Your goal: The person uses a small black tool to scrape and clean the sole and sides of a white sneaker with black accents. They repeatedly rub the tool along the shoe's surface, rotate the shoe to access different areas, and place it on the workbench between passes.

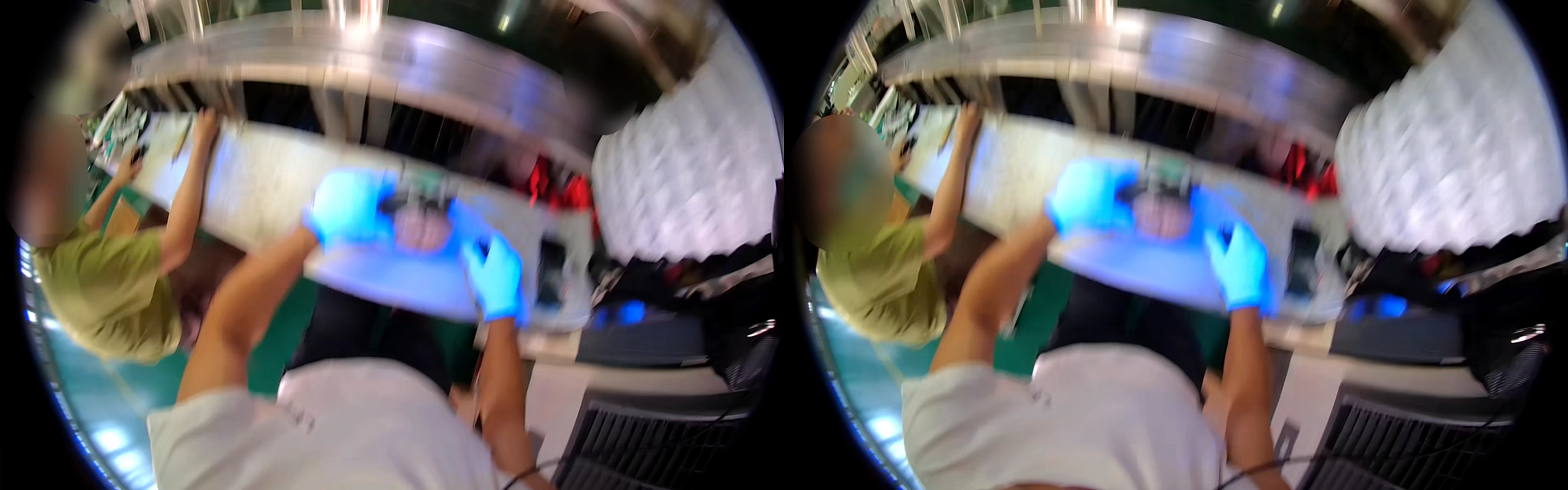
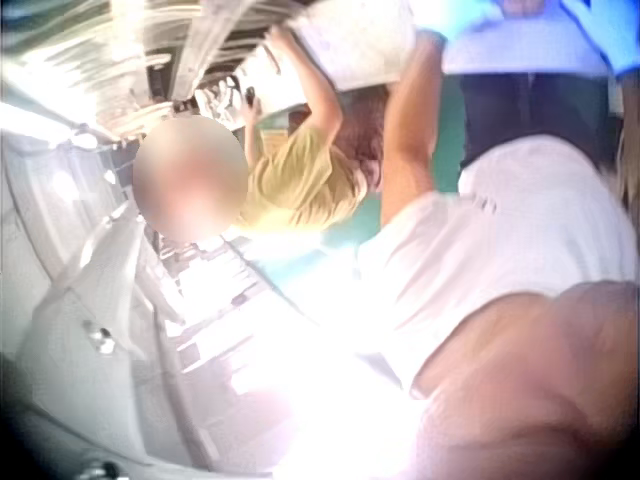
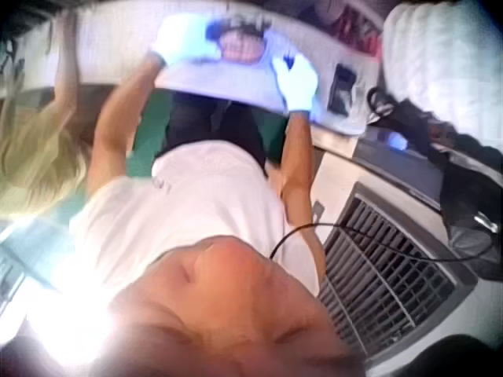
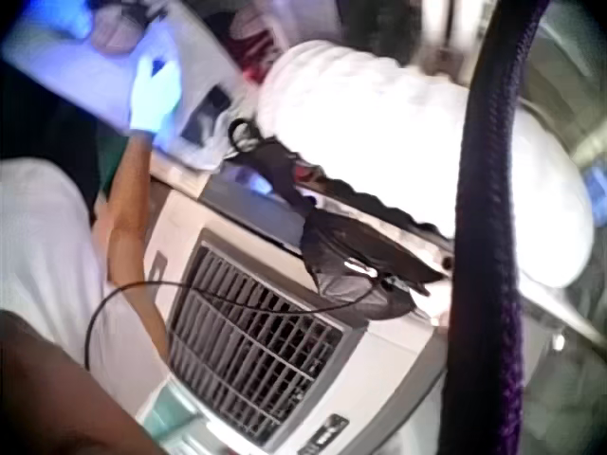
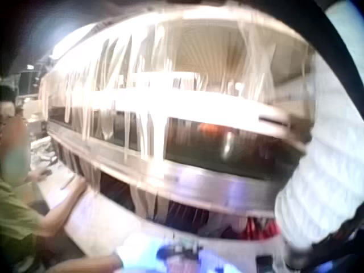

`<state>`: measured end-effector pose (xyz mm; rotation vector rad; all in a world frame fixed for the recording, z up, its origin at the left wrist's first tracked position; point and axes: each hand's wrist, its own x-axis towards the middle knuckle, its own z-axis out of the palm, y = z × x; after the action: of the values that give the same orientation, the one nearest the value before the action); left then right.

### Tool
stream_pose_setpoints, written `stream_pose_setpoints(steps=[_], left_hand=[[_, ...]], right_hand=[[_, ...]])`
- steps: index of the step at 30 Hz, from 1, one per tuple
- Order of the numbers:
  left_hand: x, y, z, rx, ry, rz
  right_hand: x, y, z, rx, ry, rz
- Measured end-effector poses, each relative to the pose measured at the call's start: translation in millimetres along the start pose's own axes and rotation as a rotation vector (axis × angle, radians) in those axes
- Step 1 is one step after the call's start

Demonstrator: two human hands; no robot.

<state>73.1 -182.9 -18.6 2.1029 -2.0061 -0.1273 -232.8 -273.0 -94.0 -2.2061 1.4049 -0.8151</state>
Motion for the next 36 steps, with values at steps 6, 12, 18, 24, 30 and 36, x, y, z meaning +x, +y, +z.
stream_pose_setpoints(steps=[6,12,18,24,30,36], left_hand=[[-120.3,33.1,60.7,-0.076,0.425,0.184],[-147.6,-23.3,56.3,-0.373,0.496,0.441],[-146.8,-113.7,104.4,-1.446,0.608,-0.278],[-139.3,-100.3,120.4,-1.089,0.500,-0.530],[-145.0,-97.0,106.2,-0.864,0.491,-0.556],[-120.3,-73.9,112.1,-0.898,0.458,-0.414]], right_hand=[[-81.3,-13.5,10.2,0.682,-0.035,0.112],[-140.9,-42.8,76.1,1.434,-0.483,0.346],[-126.7,-75.4,54.2,1.641,-0.322,0.449],[-65.9,-94.7,-35.6,1.445,0.265,0.116],[155.1,-317.2,-135.8,0.740,0.884,-0.880],[396.1,-281.9,-228.8,0.210,0.703,-0.731]])
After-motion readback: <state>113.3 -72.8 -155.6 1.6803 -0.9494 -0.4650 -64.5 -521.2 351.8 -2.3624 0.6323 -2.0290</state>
